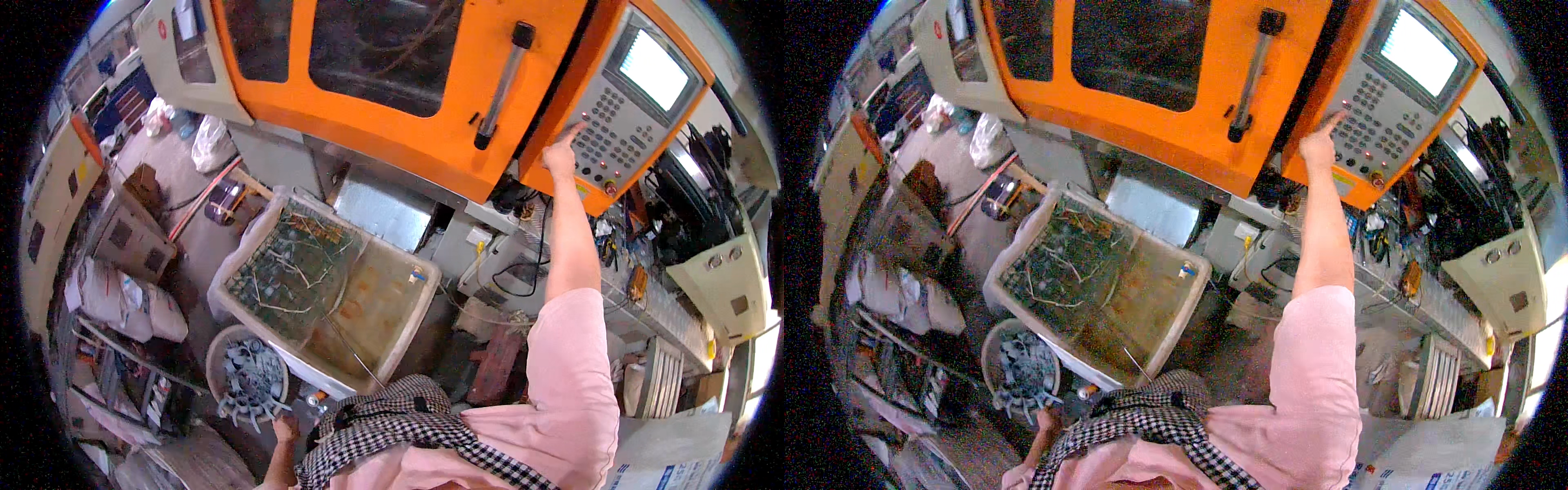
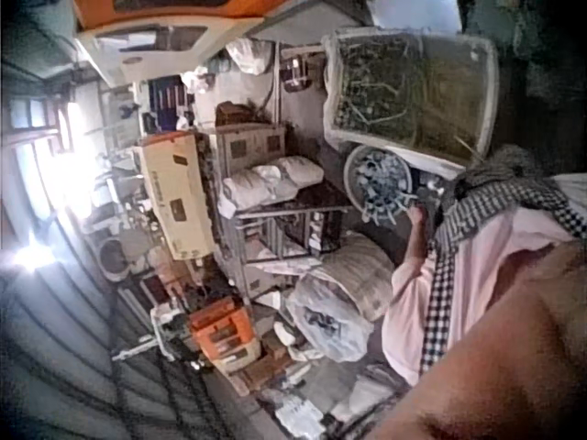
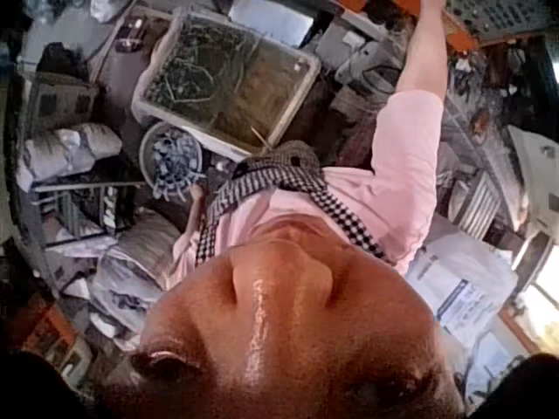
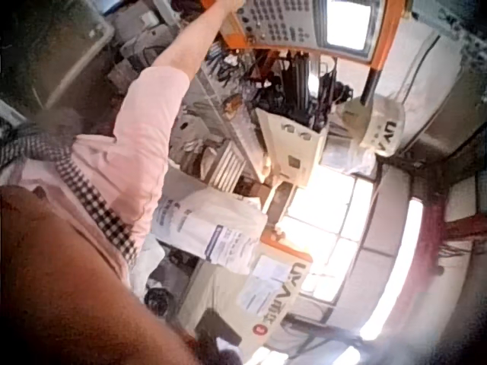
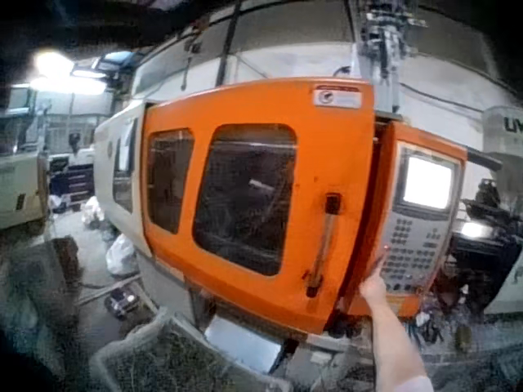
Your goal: The person operates the control panel of an injection molding machine, opens the safety shield to remove a plastic part, and uses a white cloth to wipe several grey plastic components over a water basin.
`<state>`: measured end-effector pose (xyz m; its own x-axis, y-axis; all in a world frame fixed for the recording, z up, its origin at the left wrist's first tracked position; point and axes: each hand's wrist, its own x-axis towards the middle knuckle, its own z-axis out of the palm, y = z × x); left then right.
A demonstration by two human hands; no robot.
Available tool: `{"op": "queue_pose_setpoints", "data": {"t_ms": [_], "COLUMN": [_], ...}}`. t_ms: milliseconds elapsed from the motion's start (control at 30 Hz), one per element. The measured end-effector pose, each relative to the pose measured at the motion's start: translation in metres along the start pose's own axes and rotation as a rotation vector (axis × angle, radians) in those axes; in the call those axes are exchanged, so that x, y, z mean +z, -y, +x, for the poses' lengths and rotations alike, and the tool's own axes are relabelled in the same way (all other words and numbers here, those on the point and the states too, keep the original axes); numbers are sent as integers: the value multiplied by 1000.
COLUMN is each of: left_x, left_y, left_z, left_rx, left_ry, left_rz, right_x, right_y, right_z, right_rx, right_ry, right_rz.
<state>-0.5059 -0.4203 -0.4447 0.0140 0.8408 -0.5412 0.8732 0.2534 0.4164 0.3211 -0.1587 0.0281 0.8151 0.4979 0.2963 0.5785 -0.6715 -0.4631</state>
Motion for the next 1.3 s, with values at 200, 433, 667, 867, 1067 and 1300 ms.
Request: {"op": "queue_pose_setpoints", "data": {"t_ms": [200,433,667,867,1067,1300], "left_x": [14,16,23,30,4,-14], "left_y": [18,4,42,38,-1,-40], "left_z": [-23,-37,-47,-44,-71,-110], "left_rx": [-2,-13,-149,-90,-4,40], "left_ry": [-18,84,-131,-103,-86,157], "left_rz": [131,476,-58,100,265,404], "right_x": [-12,-13,-9,-2,14,45], "right_y": [28,22,32,27,19,0], "right_z": [-24,-20,-26,-19,-3,-56], "right_rx": [47,52,36,41,-100,-210], "right_ry": [83,26,71,47,30,-243], "right_rz": [51,-41,-14,-84,75,-61]}}
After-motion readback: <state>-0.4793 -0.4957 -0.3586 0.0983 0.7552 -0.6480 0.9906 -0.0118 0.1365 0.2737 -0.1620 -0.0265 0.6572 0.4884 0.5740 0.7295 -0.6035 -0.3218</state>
